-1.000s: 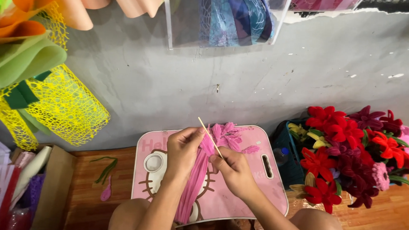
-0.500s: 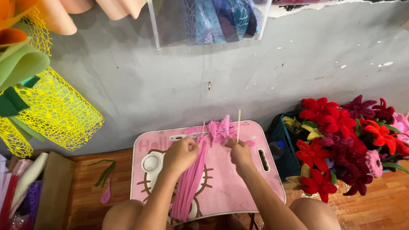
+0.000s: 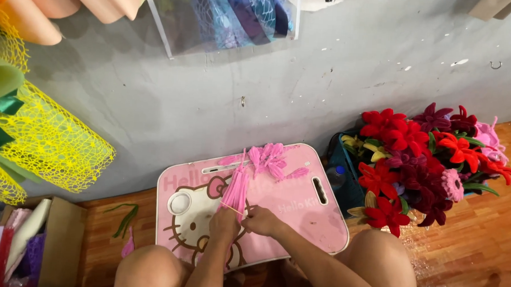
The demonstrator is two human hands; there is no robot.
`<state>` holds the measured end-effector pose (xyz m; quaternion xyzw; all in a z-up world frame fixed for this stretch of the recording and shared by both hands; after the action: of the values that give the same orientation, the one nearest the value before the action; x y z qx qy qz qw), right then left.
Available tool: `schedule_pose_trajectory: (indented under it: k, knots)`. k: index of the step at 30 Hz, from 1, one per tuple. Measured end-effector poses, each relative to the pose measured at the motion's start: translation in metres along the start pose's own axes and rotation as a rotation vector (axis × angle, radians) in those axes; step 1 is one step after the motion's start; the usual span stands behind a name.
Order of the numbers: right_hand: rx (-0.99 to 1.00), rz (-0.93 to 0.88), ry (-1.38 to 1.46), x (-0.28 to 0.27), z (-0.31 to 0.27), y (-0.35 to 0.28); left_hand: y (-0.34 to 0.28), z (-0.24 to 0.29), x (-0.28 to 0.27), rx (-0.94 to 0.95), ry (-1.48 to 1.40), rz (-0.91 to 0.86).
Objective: The person sits on the floor and uses a wooden stick to wrap pink pipe cleaners around it, forming a flower shape. They repeatedly wrap the pipe cleaner and adjust the resulting flower on a pink Hello Kitty tray.
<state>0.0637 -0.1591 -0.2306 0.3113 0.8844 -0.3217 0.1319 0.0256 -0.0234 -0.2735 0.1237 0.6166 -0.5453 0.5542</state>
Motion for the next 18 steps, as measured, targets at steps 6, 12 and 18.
schedule_pose_trajectory:
  k: [6, 12, 18]
  knots:
    - [-0.010, 0.010, -0.086, 0.012, 0.042, 0.020, 0.027, -0.018, 0.019, -0.042, -0.420, -0.071]
    - [0.089, 0.142, 0.159, 0.010, 0.032, 0.008, 0.008, -0.012, 0.018, -0.029, -0.596, -0.023]
    - [0.039, 0.282, -0.020, -0.007, 0.035, 0.018, -0.066, 0.026, -0.035, 0.073, -0.636, -0.154]
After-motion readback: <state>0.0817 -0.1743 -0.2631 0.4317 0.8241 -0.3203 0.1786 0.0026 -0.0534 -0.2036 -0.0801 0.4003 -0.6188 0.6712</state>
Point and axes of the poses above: each hand's wrist, its own y-axis towards the middle knuckle, its own x-axis out of the palm, z = x × y, the point moved 1 cm from there along y, towards the middle knuckle, and after that the axes turned 9 degrees about -x, right-handed, at the moved point
